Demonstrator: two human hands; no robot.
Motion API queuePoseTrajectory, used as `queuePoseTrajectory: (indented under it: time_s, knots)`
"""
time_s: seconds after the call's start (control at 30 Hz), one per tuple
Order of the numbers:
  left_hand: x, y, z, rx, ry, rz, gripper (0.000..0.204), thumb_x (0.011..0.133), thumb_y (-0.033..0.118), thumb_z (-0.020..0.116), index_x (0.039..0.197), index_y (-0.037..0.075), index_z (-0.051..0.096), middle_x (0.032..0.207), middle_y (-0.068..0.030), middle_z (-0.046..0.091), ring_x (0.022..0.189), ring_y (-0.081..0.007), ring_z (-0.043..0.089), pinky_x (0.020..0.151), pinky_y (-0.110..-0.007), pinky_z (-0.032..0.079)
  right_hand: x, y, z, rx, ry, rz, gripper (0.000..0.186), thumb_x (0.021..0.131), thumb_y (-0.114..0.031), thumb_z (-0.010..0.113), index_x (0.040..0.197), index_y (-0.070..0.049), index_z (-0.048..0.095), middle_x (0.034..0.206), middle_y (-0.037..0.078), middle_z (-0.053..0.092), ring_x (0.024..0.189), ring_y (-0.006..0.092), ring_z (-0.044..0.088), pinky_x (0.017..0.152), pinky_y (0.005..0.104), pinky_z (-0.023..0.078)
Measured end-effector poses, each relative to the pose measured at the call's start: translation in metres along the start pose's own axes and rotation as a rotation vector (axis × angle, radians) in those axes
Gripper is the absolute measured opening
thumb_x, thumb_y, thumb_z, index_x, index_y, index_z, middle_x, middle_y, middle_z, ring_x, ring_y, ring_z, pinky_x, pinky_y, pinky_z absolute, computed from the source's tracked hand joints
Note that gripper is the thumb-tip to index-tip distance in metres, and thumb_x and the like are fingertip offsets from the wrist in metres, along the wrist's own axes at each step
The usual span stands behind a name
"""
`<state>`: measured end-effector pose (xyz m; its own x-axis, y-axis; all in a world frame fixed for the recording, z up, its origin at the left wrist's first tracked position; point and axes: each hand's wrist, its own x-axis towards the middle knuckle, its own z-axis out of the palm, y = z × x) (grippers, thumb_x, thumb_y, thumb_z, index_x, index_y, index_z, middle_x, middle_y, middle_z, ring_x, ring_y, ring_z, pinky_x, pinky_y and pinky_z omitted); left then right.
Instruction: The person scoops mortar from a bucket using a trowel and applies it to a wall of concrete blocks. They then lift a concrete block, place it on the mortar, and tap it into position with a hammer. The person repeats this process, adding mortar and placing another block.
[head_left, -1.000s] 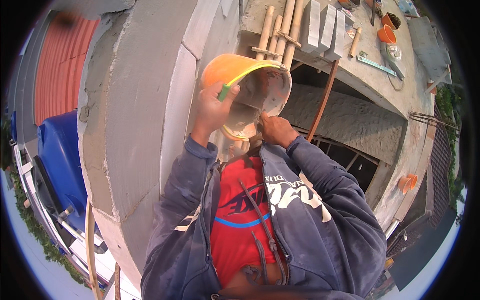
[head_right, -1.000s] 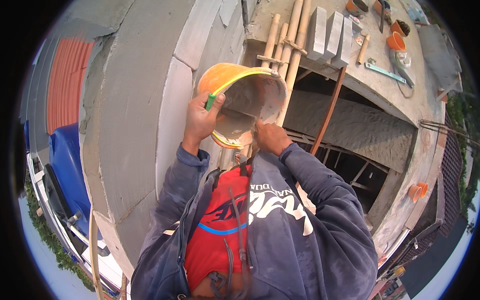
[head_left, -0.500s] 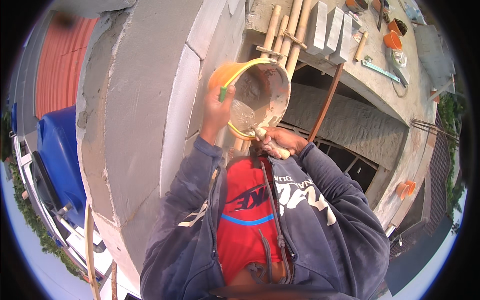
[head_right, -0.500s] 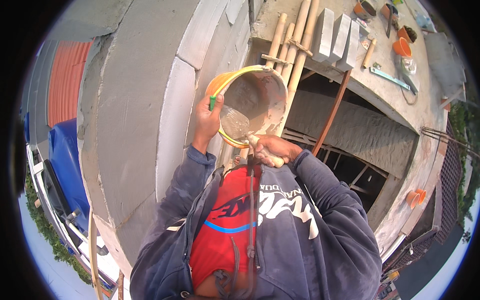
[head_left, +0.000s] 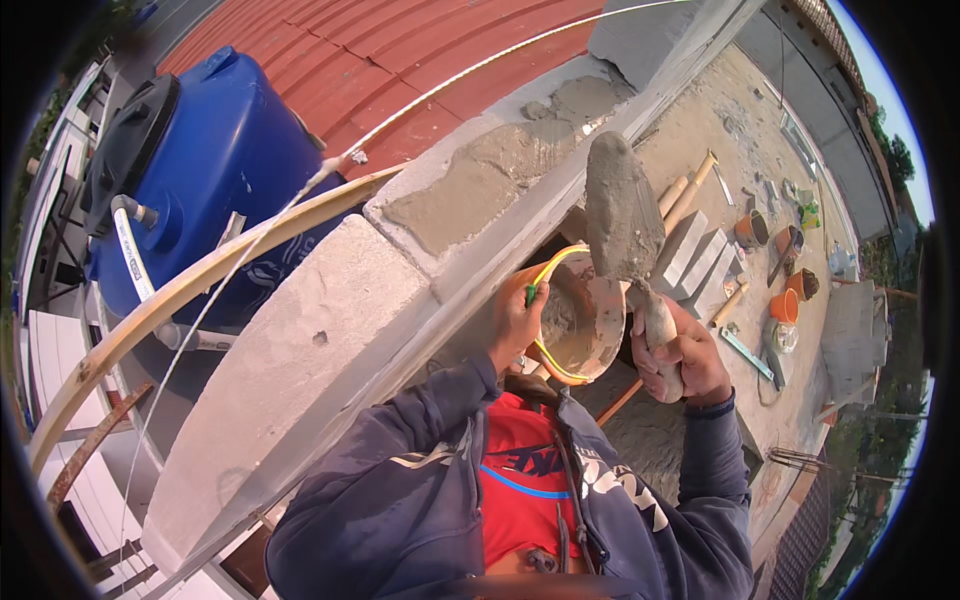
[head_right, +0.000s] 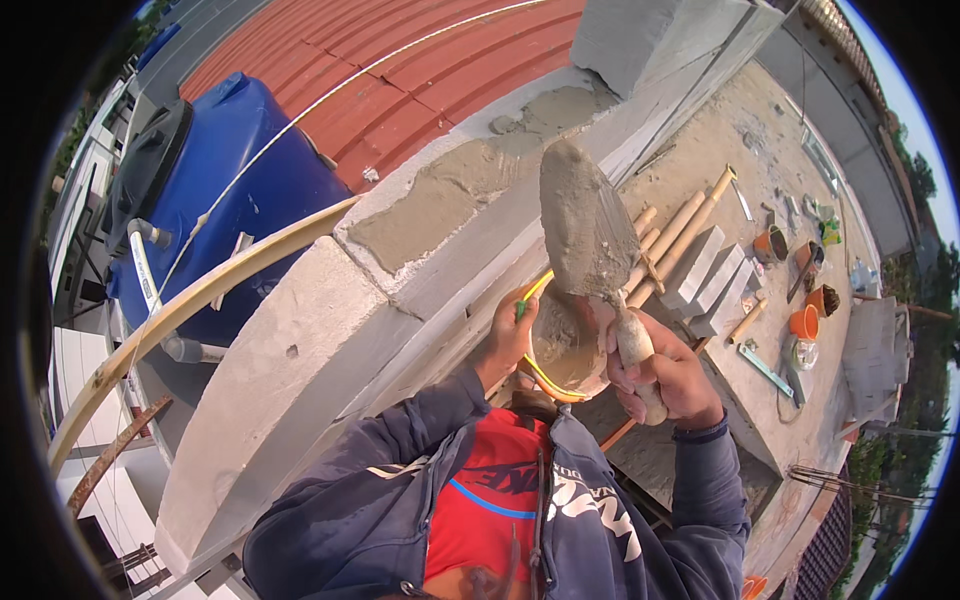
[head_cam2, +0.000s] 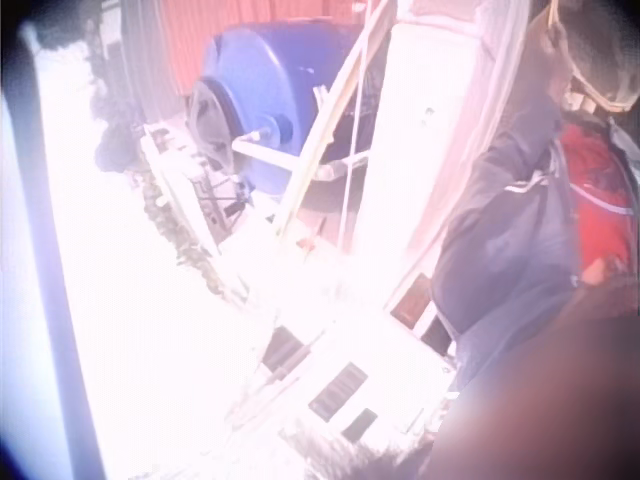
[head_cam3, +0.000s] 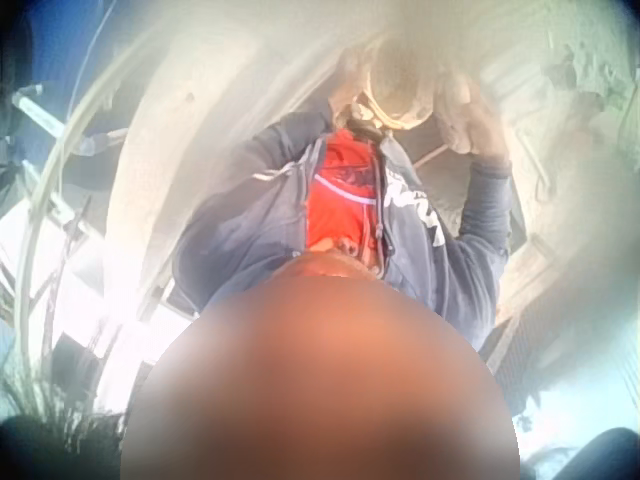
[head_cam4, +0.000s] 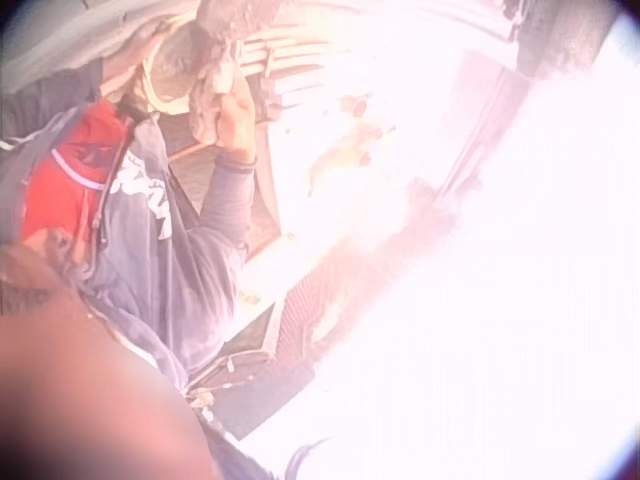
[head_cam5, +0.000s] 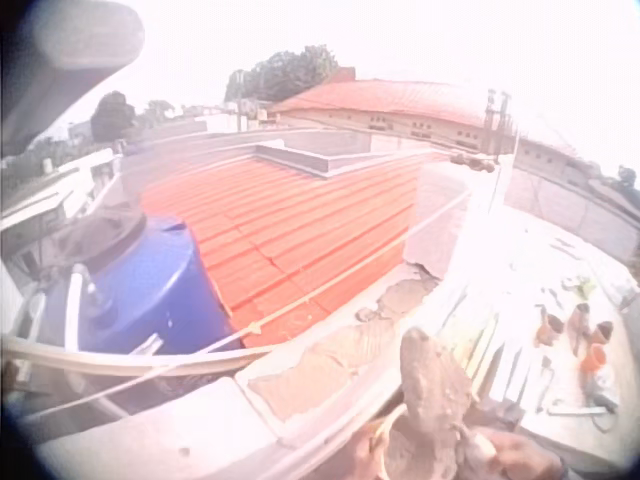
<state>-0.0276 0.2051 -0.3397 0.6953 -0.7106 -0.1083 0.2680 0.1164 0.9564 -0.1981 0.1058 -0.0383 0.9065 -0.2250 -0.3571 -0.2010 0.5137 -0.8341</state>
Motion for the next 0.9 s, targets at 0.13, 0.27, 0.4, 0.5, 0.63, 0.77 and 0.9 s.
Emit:
queuePoseTrajectory:
  time_s: [0.13, 0.27, 0.4, 0.5, 0.63, 0.77, 0.9]
  knots:
    - [-0.028, 0.02, -0.025, 0.07, 0.029, -0.13, 0.038, 0.111, 0.04, 0.065, 0.097, 0.005, 0.067, 0.078, 0.0068, 0.05, 0.072, -0.0067, 0.044, 0.063, -0.03, 0.037, 0.05, -0.035, 0.057, -0.64, -0.012, -0.141, 0.037, 0.084, -0.007, 0.065, 0.12, -0.001, 0.054, 0.079, 0.006, 0.059, 0.057, 0.0167, 0.059, 0.054, 0.0307, 0.048]
    - [-0.043, 0.01, -0.05, 0.085, 0.024, -0.1, 0.053, 0.111, 0.05, 0.061, 0.115, -0.002, 0.071, 0.08, -0.0048, 0.062, 0.075, -0.015, 0.056, 0.068, -0.037, 0.046, 0.099, -0.036, 0.088, -1.698, 0.055, -0.829, 0.045, 0.081, -0.012, 0.075, 0.122, -0.006, 0.059, 0.095, 0.014, 0.068, 0.074, 0.0377, 0.068, 0.065, 0.0434, 0.055]
    - [-0.055, 0.009, -0.063, 0.117, 0.057, -0.139, 0.037, 0.11, 0.039, 0.065, 0.097, 0.004, 0.067, 0.08, 0.0024, 0.057, 0.074, -0.0095, 0.049, 0.066, -0.032, 0.042, 0.115, -0.008, 0.092, -1.991, 0.074, -0.988, 0.046, 0.076, -0.017, 0.081, 0.118, -0.012, 0.062, 0.089, 0.007, 0.06, 0.073, 0.0294, 0.068, 0.062, 0.0432, 0.055]
    - [-0.064, 0.01, -0.073, 0.375, 0.194, 0.203, 0.048, 0.11, 0.046, 0.063, 0.119, -0.001, 0.07, 0.098, -0.014, 0.072, 0.093, -0.0256, 0.068, 0.082, -0.04, 0.052, 0.1, -0.004, 0.092, -1.995, -0.033, -0.984, 0.048, 0.073, -0.02, 0.083, 0.116, -0.013, 0.063, 0.086, 0.005, 0.056, 0.074, 0.0264, 0.068, 0.06, 0.0418, 0.054]
    - [-0.057, -0.017, -0.082, 0.532, 0.215, 0.316, 0.045, 0.108, 0.039, 0.063, 0.129, -0.002, 0.068, 0.116, -0.0223, 0.075, 0.112, -0.035, 0.071, 0.096, -0.045, 0.053, 0.097, 0.002, 0.125, -1.848, -0.076, -1.021, 0.05, 0.074, -0.018, 0.082, 0.12, -0.011, 0.063, 0.087, 0.006, 0.056, 0.073, 0.0259, 0.067, 0.06, 0.0413, 0.054]
    - [-0.065, 0.007, -0.074, 0.253, 0.015, -0.048, 0.039, 0.106, 0.027, 0.062, 0.133, -0.001, 0.066, 0.129, -0.0274, 0.071, 0.128, -0.0392, 0.066, 0.107, -0.047, 0.049, 0.108, 0.048, 0.159, -1.945, 0.109, -1.039, 0.041, 0.082, -0.014, 0.075, 0.121, -0.011, 0.063, 0.087, 0.005, 0.055, 0.073, 0.0236, 0.063, 0.064, 0.039, 0.052]
    - [-0.073, -0.01, -0.074, 0.172, 0.022, 0.028, 0.039, 0.106, 0.027, 0.064, 0.133, -0.001, 0.066, 0.128, -0.0246, 0.071, 0.127, -0.0365, 0.066, 0.106, -0.045, 0.049, 0.082, 0.075, 0.137, -1.982, 0.055, -1.044, 0.048, 0.077, -0.016, 0.084, 0.119, -0.012, 0.061, 0.089, 0.005, 0.056, 0.077, 0.0247, 0.064, 0.065, 0.0398, 0.052]
